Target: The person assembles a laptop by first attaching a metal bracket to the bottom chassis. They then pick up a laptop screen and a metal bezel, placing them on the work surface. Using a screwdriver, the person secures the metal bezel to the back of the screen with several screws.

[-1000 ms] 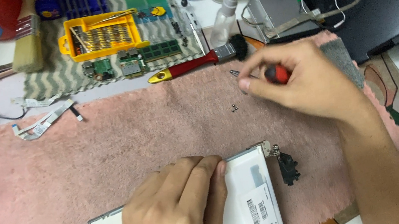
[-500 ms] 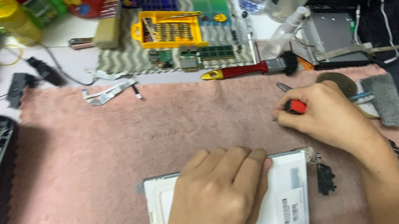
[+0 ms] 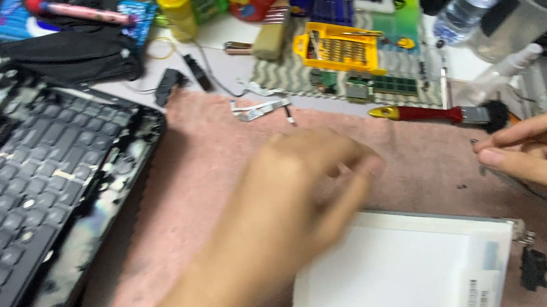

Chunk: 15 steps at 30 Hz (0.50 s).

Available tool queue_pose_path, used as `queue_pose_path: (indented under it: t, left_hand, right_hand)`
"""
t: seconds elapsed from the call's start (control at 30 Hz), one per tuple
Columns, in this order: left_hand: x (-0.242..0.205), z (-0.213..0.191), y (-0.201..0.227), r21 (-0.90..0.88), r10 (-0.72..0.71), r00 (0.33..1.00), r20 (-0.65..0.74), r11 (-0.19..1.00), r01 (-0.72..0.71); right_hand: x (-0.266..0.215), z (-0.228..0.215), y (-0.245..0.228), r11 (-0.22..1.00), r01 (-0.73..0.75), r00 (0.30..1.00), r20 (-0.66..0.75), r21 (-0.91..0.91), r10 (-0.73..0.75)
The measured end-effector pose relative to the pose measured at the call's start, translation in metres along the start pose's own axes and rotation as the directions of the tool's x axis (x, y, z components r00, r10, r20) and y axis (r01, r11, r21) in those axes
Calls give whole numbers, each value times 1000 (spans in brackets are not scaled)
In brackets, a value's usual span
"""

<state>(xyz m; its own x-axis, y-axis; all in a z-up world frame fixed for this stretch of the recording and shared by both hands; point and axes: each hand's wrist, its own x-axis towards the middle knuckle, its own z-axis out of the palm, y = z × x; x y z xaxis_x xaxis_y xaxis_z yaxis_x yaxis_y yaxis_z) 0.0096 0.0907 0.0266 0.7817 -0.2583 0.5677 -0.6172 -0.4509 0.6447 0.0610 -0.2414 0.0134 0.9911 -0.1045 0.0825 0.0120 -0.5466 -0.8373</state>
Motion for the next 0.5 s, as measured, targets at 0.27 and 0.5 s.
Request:
queue_pose_path:
  t: [0.27,0.5]
  left_hand:
    - [-22,15,-94,-187,-107,993,49,976,114]
    - [2,128,-133,-3,312,908,280,946,-324]
  right_hand:
    - [7,31,-69,948,-4,994,106,-318,40]
    - [15,46,-85,975,78,977,211,-206,-34]
